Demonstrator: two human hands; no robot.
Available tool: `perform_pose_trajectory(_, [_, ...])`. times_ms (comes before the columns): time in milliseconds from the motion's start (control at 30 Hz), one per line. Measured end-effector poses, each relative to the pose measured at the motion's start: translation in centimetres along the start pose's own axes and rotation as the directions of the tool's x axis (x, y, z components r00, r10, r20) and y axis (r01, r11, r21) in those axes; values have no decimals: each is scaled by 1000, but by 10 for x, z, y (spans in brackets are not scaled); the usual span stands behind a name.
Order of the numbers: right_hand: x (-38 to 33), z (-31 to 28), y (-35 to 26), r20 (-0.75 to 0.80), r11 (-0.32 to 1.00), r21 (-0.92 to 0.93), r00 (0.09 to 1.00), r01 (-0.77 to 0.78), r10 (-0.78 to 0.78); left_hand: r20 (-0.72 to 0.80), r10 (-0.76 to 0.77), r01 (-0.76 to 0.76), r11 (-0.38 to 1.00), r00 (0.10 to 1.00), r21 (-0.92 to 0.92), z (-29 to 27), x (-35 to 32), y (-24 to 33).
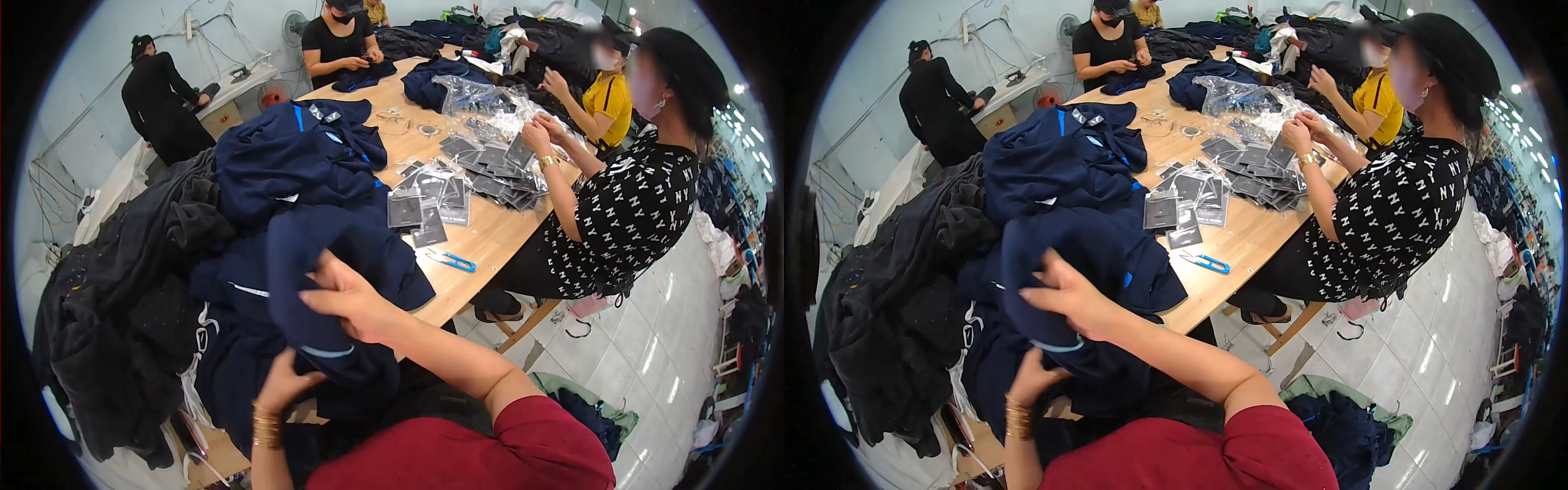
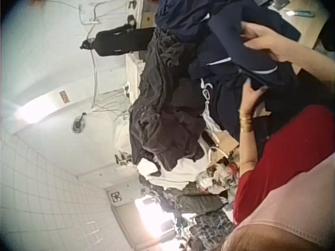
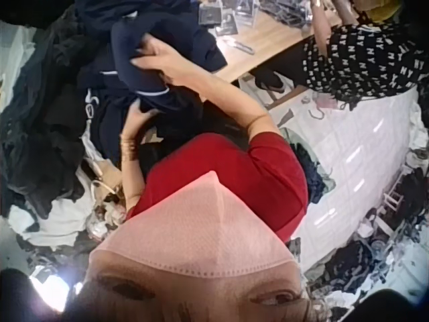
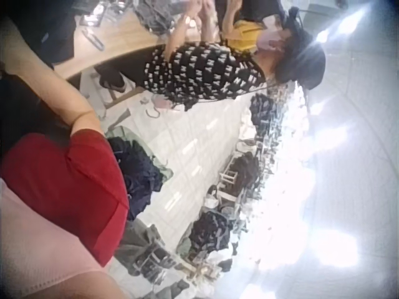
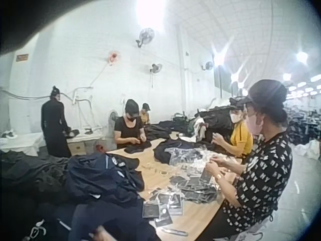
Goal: The person trims loose threads from garments on a table using snips.
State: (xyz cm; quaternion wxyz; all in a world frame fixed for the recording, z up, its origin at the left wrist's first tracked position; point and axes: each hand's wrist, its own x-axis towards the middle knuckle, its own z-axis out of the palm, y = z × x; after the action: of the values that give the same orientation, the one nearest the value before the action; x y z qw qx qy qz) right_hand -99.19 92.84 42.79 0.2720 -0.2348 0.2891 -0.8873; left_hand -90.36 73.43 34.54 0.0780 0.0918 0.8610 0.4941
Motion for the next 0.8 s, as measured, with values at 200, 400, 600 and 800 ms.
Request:
perform_pose_trajectory(200, [-15,37,-79,69,960,-119,967,252,-246,-330,-239,199,968,913,-151,-28,-23,-73])
perform_pose_trajectory(400, [5,-49,-69,68,-96,-995,708,0,-703,-358,-343,-290,235,868,-928,-64,-97,-78])
perform_pose_trajectory(600, [-26,-34,152,203,544,-838,901,-43,383,-185,-342,-33,405,921,-914,-31,-29,74])
perform_pose_trajectory(800, [-28,-40,128,90,553,-829,954,-87,286,65,-84,100,546,994,-832,-1,-48,127])
